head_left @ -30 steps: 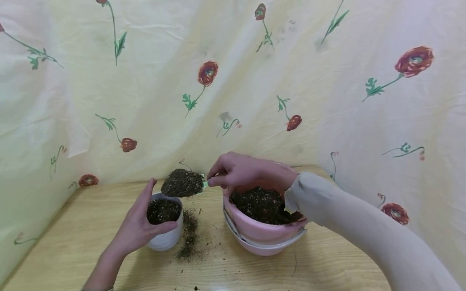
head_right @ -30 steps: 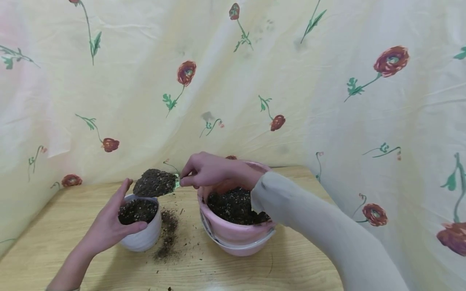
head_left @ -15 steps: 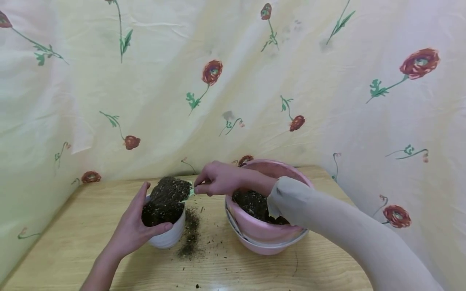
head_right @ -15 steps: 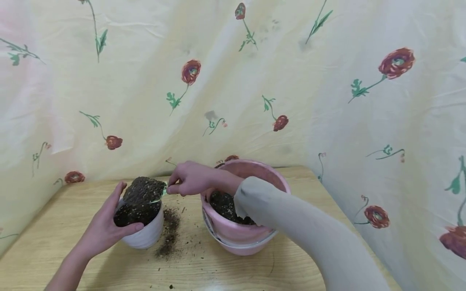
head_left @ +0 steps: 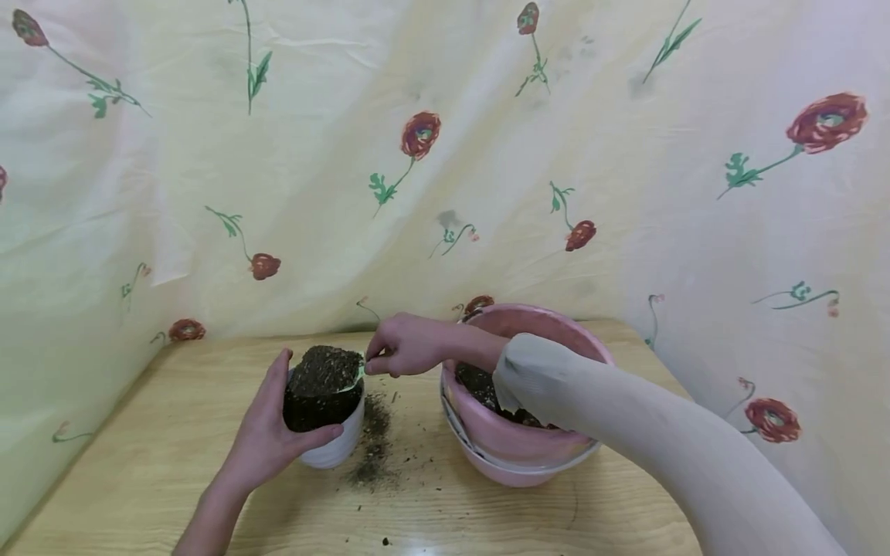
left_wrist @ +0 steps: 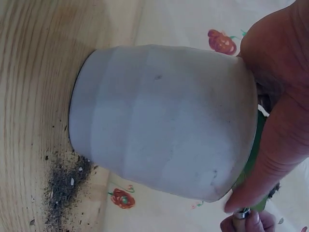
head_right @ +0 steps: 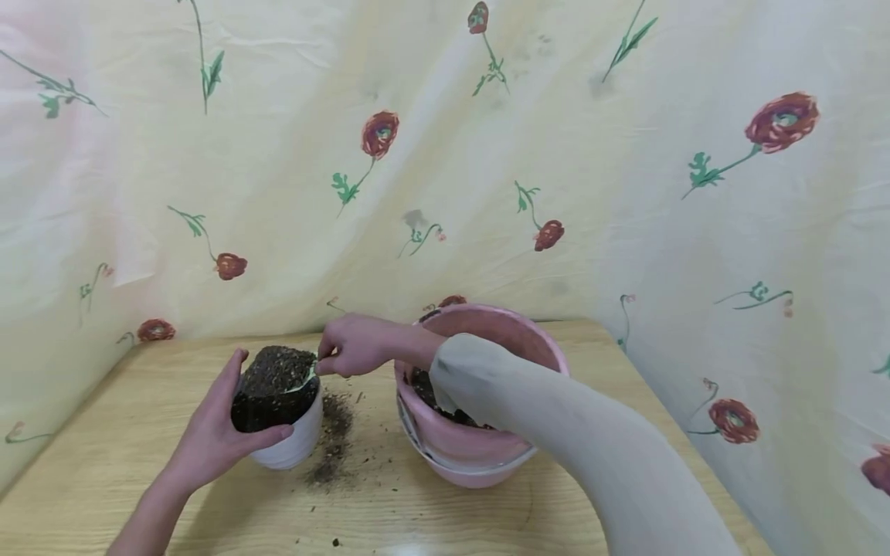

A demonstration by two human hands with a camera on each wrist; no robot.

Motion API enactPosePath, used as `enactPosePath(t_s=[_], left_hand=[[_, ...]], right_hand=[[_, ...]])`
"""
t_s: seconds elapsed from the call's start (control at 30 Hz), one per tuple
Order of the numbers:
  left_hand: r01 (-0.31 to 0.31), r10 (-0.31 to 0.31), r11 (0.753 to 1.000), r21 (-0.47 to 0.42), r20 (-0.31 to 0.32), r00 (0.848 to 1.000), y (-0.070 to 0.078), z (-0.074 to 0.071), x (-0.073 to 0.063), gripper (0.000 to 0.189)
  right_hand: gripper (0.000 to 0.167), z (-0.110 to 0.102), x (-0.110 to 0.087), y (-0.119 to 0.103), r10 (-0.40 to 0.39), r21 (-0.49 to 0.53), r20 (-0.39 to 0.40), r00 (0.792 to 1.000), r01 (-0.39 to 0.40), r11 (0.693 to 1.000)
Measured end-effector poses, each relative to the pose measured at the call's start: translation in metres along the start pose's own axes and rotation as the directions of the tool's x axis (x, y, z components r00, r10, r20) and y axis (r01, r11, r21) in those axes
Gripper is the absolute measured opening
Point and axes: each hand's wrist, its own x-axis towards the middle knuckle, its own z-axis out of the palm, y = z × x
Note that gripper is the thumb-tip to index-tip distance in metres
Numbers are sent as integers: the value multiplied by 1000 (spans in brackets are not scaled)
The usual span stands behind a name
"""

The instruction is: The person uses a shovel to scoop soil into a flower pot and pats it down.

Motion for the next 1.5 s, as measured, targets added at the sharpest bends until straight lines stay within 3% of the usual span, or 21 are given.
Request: enactPosePath(t_s=[0.17,0.43,0.57,0.87,1.07,1.5], left_hand=[[23,-23,1000,-4,-24,999,-1,2,-1,130],[44,-44,999,-2,-37,998,-4,2,-4,130],[37,-37,999,-3,-39,999,-6,4,-2,129],[26,-26,1000,4,-33,999,-6,8,0,128],[4,-3,1000,9,-36,999,-4,8,3,127],[22,-22,1000,1,-26,999,-5,4,2,127]], right_hand=[[44,0,8,-4,13,-37,65,998,-10,999],[45,3,20,-6,35,-162,138,990,-13,987],[46,6,21,-8,51,-193,119,992,-28,981],[43,18,20,-1,9,-251,30,1000,-1,968],[38,13,16,1,44,-279,42,998,-30,960],[49,-3,18,-14,117,-351,128,985,-65,934]])
